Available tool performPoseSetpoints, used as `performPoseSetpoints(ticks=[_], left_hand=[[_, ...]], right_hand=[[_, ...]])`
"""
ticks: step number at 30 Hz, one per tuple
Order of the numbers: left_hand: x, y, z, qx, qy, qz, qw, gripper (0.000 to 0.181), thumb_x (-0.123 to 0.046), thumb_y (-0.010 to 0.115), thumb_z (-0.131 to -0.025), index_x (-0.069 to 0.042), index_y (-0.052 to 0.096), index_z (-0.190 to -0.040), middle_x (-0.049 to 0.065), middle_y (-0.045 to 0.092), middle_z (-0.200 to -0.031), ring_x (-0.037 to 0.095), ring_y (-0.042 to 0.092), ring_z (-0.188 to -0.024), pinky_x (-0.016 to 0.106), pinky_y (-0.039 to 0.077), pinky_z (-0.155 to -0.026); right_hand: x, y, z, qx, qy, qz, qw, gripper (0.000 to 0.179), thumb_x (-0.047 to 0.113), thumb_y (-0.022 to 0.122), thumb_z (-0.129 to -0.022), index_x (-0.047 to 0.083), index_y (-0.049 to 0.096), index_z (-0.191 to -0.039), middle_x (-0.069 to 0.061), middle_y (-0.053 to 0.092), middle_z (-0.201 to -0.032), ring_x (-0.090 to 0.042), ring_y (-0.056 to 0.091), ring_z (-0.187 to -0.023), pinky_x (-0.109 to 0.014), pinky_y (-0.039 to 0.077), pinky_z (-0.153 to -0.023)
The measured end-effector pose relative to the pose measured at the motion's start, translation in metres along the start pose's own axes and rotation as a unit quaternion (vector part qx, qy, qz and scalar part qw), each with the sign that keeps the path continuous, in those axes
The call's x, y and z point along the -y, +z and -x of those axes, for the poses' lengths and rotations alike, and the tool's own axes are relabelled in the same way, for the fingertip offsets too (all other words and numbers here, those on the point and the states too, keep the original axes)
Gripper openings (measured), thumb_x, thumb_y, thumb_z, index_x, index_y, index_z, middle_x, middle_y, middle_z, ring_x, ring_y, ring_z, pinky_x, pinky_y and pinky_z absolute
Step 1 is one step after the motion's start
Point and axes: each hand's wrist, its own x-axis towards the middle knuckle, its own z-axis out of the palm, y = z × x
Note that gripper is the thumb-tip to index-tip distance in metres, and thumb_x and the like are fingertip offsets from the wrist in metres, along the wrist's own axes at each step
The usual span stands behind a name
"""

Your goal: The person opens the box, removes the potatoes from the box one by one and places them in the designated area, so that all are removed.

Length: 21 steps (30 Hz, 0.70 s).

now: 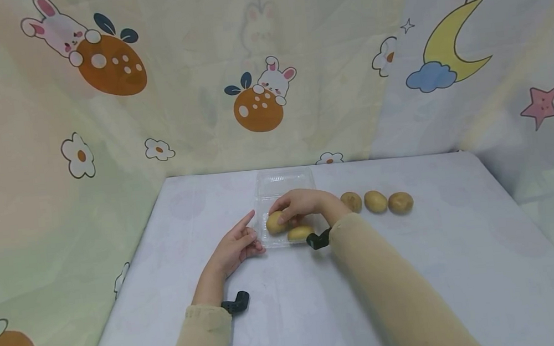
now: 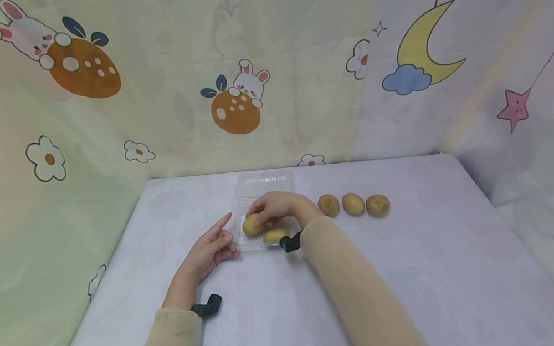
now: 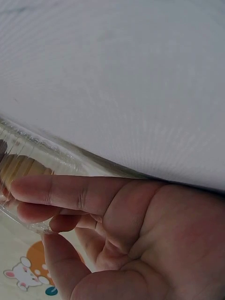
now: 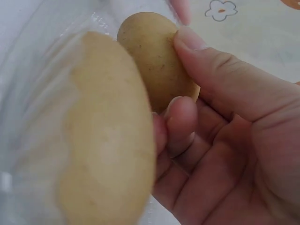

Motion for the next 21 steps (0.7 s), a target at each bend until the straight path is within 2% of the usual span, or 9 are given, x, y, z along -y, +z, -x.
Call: performPoseSetpoints(ticks=[7,11,17,21], left_hand=[[0.0,0.001,-0.001,-0.015,-0.008,-0.002,0.9998,0.066,-0.008,0.052,-0.101,-0.028,0.025,-0.157,0.002,0.055,-0.092,0.015,0.066,-0.08,0.04,0.061,-0.087],[0.001,0.0,-0.001,-0.014,-0.009,-0.004,0.9999,0.066,-0.008,0.052,-0.101,-0.028,0.025,-0.157,0.002,0.055,-0.092,0.015,0.066,-0.08,0.04,0.061,-0.087],[0.003,-0.001,-0.002,-0.013,-0.004,-0.005,0.9999,0.066,-0.009,0.053,-0.1,-0.027,0.025,-0.158,0.002,0.055,-0.092,0.015,0.066,-0.08,0.04,0.061,-0.087],[0.003,-0.001,-0.002,-0.016,-0.003,-0.008,0.9998,0.066,-0.008,0.053,-0.101,-0.027,0.025,-0.157,0.002,0.054,-0.091,0.015,0.066,-0.08,0.04,0.061,-0.087]], right_hand=[[0.005,-0.008,0.009,-0.031,-0.01,0.013,0.9994,0.032,0.038,0.072,-0.089,0.035,0.067,-0.12,0.002,0.065,-0.112,-0.017,0.061,-0.08,-0.03,0.056,-0.078],[0.006,-0.013,0.018,-0.045,-0.019,0.014,0.9987,0.035,0.043,0.073,-0.087,0.036,0.067,-0.12,0.003,0.066,-0.114,-0.02,0.063,-0.085,-0.032,0.056,-0.083],[0.003,-0.02,0.034,-0.07,-0.039,0.023,0.9965,0.039,0.045,0.074,-0.085,0.037,0.067,-0.122,0.003,0.066,-0.11,-0.019,0.062,-0.076,-0.033,0.053,-0.083],[-0.002,-0.023,0.045,-0.087,-0.046,0.001,0.9952,0.039,0.041,0.075,-0.085,0.034,0.067,-0.123,0.001,0.068,-0.109,-0.022,0.061,-0.076,-0.032,0.054,-0.079]])
